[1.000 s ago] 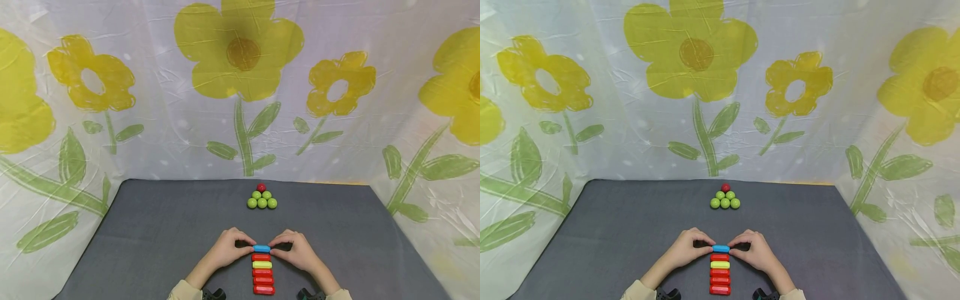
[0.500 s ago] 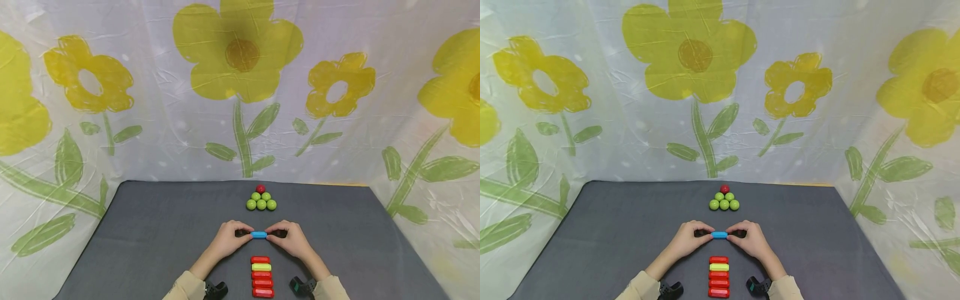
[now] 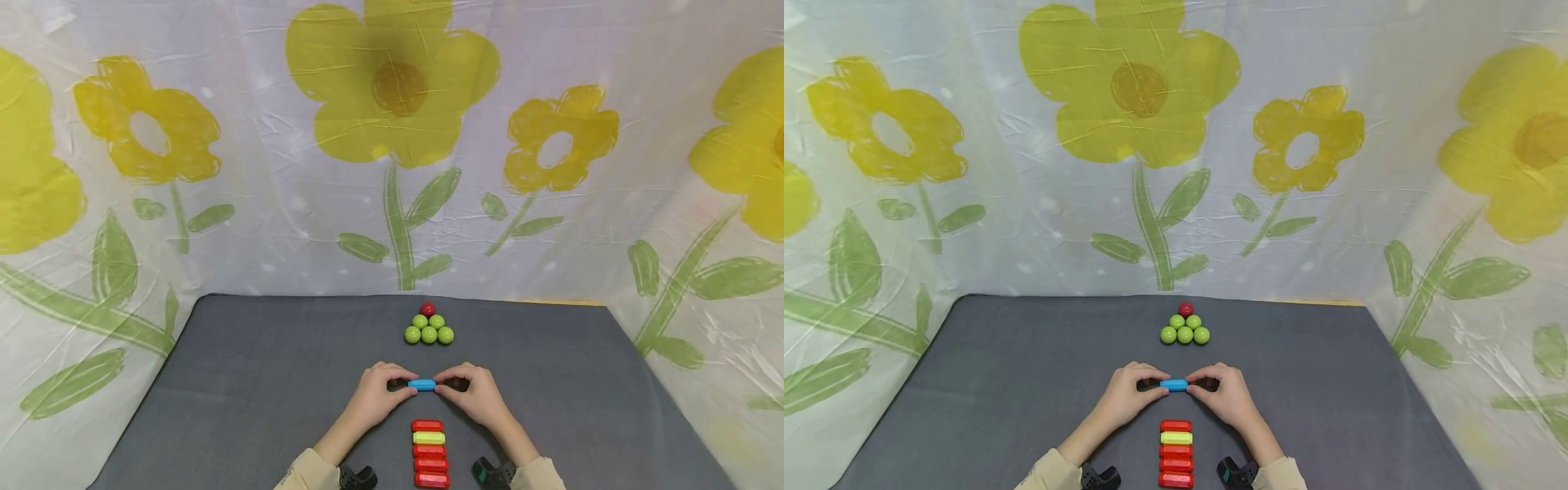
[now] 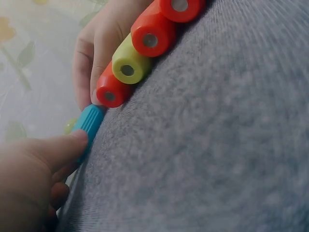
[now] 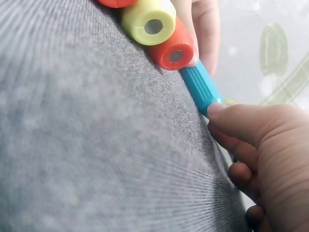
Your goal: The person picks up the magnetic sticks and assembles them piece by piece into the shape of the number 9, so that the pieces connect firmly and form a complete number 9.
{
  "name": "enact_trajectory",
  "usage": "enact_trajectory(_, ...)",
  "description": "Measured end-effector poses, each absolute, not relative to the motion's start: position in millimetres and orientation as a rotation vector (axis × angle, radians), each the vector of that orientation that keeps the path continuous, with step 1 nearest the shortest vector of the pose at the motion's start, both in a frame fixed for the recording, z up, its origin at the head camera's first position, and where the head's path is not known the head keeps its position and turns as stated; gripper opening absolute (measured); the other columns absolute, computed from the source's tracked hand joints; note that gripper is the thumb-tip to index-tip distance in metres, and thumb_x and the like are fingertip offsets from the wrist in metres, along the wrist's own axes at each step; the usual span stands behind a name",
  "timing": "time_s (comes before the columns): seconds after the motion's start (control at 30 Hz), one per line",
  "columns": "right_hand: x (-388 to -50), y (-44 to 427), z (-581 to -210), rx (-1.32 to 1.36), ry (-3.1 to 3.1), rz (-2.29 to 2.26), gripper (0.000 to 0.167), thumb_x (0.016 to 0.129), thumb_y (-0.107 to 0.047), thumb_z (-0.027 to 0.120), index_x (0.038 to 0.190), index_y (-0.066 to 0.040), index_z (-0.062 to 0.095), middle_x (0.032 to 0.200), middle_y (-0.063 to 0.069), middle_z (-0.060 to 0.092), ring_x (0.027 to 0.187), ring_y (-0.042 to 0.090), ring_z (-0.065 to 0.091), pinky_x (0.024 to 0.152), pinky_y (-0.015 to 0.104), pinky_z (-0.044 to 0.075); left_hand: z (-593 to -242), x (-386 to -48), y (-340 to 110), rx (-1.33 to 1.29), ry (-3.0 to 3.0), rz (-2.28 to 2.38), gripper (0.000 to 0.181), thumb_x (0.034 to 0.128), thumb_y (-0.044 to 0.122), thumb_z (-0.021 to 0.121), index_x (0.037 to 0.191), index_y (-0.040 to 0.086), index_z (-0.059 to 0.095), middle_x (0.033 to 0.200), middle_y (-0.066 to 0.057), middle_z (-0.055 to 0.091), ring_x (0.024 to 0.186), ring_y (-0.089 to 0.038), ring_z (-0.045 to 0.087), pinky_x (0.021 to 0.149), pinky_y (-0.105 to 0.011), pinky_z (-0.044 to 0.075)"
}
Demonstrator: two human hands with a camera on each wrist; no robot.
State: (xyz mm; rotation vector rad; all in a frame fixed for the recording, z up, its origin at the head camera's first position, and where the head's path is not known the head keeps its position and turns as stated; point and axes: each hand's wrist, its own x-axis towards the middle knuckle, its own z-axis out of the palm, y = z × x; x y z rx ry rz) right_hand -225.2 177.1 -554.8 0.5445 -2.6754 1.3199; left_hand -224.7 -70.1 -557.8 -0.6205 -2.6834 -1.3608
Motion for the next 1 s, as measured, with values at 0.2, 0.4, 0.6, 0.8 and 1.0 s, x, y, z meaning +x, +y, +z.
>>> enact_trajectory(0.2,-225.2,177.3,-555.4,0.563,-2.667,1.332,0.016,0.087,-0.016,0.09,0.099,-0.026,0.085,0.089,-0.014,0.073,0.077,0.006,0.059,0.071,0.026,0.051,-557.9,-224.3,-71.0,-0.605,-2.683,-1.353,0.019,0.0918,0.025,0.086,0.111,0.021,0.085,0.106,0.008,0.079,0.086,-0.006,0.058,0.078,-0.027,0.048)
enact_trajectory(0.4,-224.1,175.9,-556.1,0.567,-2.65,1.336,0.016,0.087,-0.016,0.09,0.098,-0.025,0.085,0.088,-0.013,0.073,0.077,0.006,0.058,0.071,0.026,0.05,-558.4,-223.8,-72.0,-0.604,-2.682,-1.358,0.019,0.0918,0.025,0.086,0.11,0.022,0.085,0.106,0.008,0.079,0.085,-0.006,0.057,0.077,-0.026,0.048)
enact_trajectory(0.6,-222.3,175.1,-555.6,0.511,-2.629,1.388,0.012,0.087,-0.019,0.09,0.098,-0.023,0.085,0.086,-0.013,0.074,0.073,0.006,0.057,0.068,0.025,0.048,-560.7,-224.3,-71.4,-0.609,-2.693,-1.362,0.018,0.0919,0.026,0.086,0.11,0.022,0.085,0.104,0.009,0.078,0.083,-0.005,0.056,0.076,-0.027,0.046)
enact_trajectory(0.8,-225.2,174.4,-553.5,0.433,-2.551,1.483,0.017,0.088,-0.018,0.09,0.103,-0.017,0.084,0.09,-0.009,0.077,0.071,0.006,0.058,0.064,0.024,0.047,-559.2,-223.4,-70.6,-0.602,-2.7,-1.36,0.018,0.0922,0.026,0.086,0.11,0.022,0.085,0.105,0.009,0.078,0.083,-0.005,0.055,0.076,-0.026,0.046)
enact_trajectory(1.0,-238.6,173.7,-554.5,0.322,-2.437,1.36,0.031,0.088,-0.018,0.089,0.116,-0.008,0.08,0.101,0.003,0.078,0.058,0.004,0.048,0.055,0.023,0.04,-557.7,-224.7,-70.6,-0.606,-2.695,-1.352,0.019,0.0918,0.026,0.086,0.11,0.022,0.085,0.103,0.009,0.078,0.081,-0.004,0.053,0.075,-0.026,0.046)
